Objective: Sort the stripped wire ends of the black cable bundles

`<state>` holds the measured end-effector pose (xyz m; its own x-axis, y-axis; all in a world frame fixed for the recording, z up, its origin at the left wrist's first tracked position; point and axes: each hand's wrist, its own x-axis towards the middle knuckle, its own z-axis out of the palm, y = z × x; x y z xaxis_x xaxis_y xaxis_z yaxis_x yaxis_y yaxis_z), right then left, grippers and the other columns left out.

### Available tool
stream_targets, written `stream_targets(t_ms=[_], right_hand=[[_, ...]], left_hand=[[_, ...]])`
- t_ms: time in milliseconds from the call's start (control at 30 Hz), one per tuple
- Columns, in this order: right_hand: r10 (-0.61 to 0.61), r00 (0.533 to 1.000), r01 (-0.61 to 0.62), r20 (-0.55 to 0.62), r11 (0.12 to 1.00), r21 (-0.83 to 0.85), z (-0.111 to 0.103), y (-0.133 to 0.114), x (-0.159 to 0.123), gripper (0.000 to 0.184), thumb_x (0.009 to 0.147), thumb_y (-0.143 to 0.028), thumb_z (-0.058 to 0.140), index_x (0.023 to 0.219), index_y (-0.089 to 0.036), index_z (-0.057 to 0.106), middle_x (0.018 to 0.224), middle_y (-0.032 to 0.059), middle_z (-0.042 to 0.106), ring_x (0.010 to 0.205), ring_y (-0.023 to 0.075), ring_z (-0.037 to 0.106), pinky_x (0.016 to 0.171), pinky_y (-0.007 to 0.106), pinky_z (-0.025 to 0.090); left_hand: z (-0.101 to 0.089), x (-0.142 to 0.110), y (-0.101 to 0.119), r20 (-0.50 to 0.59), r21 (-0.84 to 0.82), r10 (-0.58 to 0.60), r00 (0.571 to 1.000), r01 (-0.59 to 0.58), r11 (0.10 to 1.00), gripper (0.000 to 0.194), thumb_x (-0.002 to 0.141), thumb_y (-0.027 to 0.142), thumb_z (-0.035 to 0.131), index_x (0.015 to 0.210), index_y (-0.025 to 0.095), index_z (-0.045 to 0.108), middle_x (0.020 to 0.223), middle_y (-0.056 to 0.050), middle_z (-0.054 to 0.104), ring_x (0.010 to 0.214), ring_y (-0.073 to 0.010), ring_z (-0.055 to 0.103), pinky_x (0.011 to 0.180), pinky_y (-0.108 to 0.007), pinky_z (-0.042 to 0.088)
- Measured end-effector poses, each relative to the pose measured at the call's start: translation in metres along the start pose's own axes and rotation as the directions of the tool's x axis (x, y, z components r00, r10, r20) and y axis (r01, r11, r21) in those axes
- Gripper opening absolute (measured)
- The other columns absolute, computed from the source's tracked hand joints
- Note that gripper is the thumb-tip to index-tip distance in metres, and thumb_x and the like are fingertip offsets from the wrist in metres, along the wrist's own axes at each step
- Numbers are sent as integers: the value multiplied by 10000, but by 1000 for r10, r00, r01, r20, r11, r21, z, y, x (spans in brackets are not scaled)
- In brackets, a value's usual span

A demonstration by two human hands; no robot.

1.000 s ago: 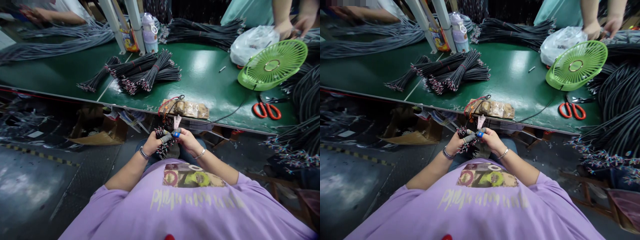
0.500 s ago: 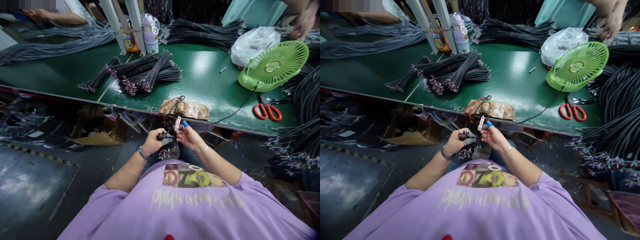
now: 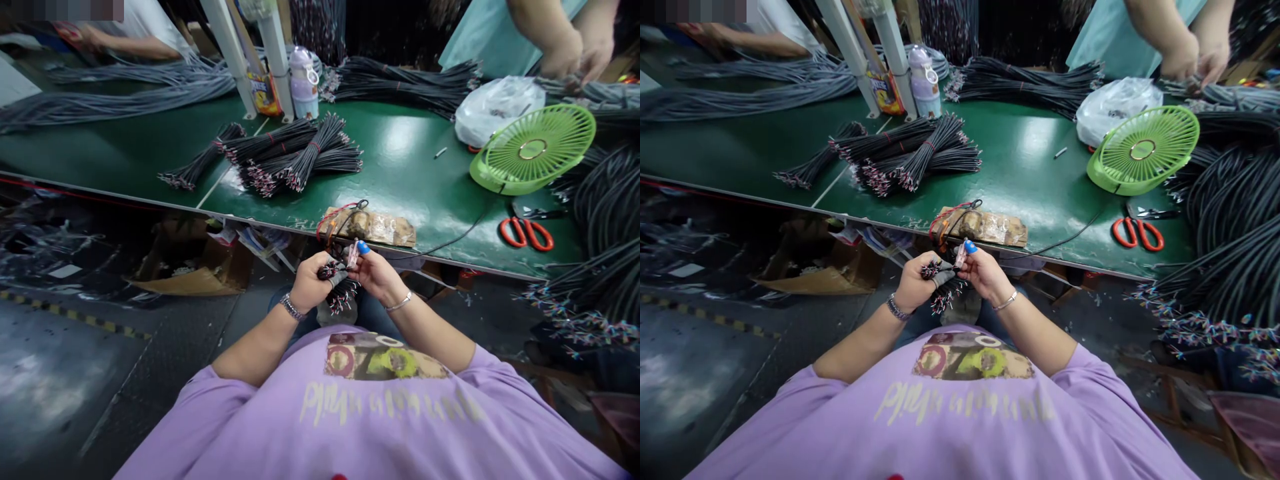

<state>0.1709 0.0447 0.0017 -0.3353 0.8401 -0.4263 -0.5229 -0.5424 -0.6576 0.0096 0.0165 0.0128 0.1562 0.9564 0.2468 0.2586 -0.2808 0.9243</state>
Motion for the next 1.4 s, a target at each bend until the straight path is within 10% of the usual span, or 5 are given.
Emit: stream_targets(t_ms=[733,1400], right_hand=[[48,991,-69,124,983,168,-9,16,1,444,900,-570,377,873,-188,601,768,28,695,584,111,592,554,221,475],[163,972,-190,168,969,156,-27,24,-7,421,936,-491,357,809,-183,614,812,43,692,562,87,533,525,190,480]], left_hand=[[9,-3,-6,30,24,-39,999,38,999,223,694,231,687,611,153,495,625,33,455,584,-87,410,559,-215,349],[1,-16,-18,147,-229,-322,935,349,909,356,748,441,652,606,117,623,493,-20,588,452,-114,535,498,-249,435]])
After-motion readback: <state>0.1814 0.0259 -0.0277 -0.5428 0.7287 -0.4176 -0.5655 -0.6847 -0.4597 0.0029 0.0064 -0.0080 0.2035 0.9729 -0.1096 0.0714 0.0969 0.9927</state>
